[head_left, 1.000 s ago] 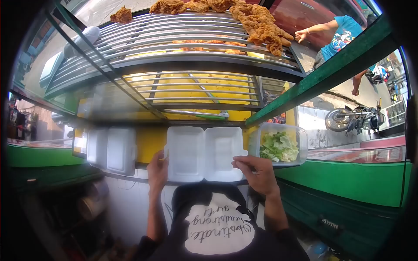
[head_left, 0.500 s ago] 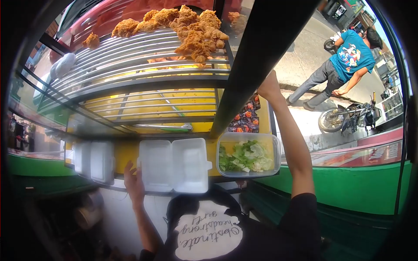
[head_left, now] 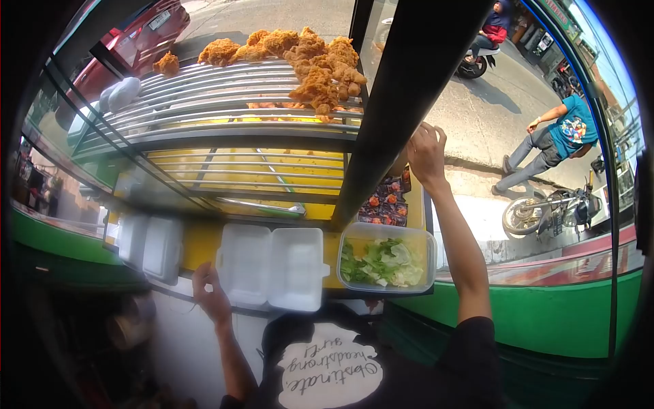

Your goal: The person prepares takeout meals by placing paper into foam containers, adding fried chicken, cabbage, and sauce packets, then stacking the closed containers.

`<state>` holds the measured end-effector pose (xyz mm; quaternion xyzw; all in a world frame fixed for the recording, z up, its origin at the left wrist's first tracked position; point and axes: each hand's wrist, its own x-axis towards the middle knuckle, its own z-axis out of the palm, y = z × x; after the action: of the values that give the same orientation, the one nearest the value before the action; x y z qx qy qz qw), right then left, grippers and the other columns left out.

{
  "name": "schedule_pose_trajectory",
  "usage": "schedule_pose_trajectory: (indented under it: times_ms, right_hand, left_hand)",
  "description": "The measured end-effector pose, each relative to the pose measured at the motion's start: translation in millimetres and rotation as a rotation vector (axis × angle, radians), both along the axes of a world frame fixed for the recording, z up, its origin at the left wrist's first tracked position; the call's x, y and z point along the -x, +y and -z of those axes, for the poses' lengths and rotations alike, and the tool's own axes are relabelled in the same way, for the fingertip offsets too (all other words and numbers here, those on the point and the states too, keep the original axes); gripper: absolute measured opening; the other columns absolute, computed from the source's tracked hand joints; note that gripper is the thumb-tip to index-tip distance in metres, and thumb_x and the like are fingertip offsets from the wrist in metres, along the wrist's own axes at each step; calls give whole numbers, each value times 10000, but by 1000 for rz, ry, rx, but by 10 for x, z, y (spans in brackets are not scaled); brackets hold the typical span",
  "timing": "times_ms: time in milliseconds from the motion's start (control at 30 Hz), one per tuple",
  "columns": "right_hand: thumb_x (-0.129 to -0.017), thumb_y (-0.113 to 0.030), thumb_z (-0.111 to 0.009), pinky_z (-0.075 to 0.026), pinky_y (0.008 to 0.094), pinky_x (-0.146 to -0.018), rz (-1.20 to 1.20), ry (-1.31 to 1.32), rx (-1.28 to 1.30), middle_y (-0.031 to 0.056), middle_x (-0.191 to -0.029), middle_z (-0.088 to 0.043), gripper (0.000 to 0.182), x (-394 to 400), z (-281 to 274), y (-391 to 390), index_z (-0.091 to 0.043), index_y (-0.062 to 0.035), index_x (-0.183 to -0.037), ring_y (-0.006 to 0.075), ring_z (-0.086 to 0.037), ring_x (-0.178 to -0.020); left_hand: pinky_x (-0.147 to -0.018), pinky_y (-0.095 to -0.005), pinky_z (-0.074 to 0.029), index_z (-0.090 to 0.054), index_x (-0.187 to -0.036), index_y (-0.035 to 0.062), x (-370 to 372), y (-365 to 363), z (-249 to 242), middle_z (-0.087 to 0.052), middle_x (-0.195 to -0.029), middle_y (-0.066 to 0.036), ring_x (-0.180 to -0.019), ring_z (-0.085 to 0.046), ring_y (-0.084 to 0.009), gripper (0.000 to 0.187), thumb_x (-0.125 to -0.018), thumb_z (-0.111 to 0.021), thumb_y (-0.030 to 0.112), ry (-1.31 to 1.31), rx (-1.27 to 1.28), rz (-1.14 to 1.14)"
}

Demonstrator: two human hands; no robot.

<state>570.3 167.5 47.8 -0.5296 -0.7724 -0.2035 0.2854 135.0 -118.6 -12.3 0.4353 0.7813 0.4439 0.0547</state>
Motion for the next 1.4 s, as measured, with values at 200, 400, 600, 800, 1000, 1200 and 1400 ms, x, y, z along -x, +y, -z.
schedule_pose_trajectory:
  times_ms: [200, 400, 600, 800, 1000, 1200, 1400]
  right_hand:
    - [-889, -104, -651, -412, 453, -961, -10, 307, -133, 98, -864, -694, 99, 110, -609, -725, -691, -45, -959, 256, -651, -852]
    - [-926, 8, -614, -537, 312, -805, 253, 831, -407, 132, -980, -671, 127, 468, -1055, -2192, -630, 97, -1015, 175, -634, -943]
    - [-867, -158, -650, -519, 456, -801, -405, 562, 11, 52, -877, -707, 60, 1408, -1168, -2962, -689, -125, -837, 227, -642, -780]
    - [-714, -277, -796, -450, 424, -949, -560, 276, 502, 71, -1180, -633, 335, 2102, -643, -2970, -726, -154, -1017, 232, -561, -1086]
    - [-836, -307, -749, -411, 405, -1014, -159, 1223, 661, 199, -1375, -485, 592, 2439, -205, -2934, -551, -22, -1315, 280, -454, -1273]
    - [-897, -29, -668, -504, 234, -799, -4, 1631, 1040, 77, -1008, -699, 325, 2455, -125, -2755, -588, 58, -1199, 93, -634, -875]
    - [-759, 48, -723, -479, 272, -793, -205, 1006, 684, 53, -1024, -723, 262, 2045, -146, -2648, -728, -47, -1002, 170, -629, -846]
  left_hand:
    - [-684, -268, -433, -545, -784, 35, -136, 130, -243, -540, -645, -30, -625, -499, -92, 394, -1047, -441, 309, -388, -43, 292]
    - [-889, -344, -489, -533, -1257, -27, -456, 328, -722, -661, -1013, -128, -941, -640, -191, 571, -1018, -402, 475, -856, 134, 1005]
    - [-992, -416, -460, -359, -1452, -13, -424, 438, -891, -511, -1356, -198, -1172, -566, -292, 1063, -779, -524, 794, -1466, 438, 1398]
    - [-851, -305, -517, -476, -1327, -10, -28, 501, -771, -662, -1105, -110, -992, -635, -161, 591, -897, -701, 328, -1063, 544, 1117]
    - [-791, -255, -536, -443, -1341, -17, 233, 412, -565, -694, -1049, -94, -901, -674, -122, 467, -935, -639, 109, -1210, 452, 904]
    - [-813, -256, -531, -461, -1334, 1, 227, 449, -574, -695, -1045, -96, -909, -667, -121, 455, -928, -645, 91, -1183, 557, 866]
    - [-1044, -404, -409, -767, -976, 132, 220, 524, -420, -663, -1220, -69, -1257, -509, -289, 276, -739, -747, -8, -588, 13, 1149]
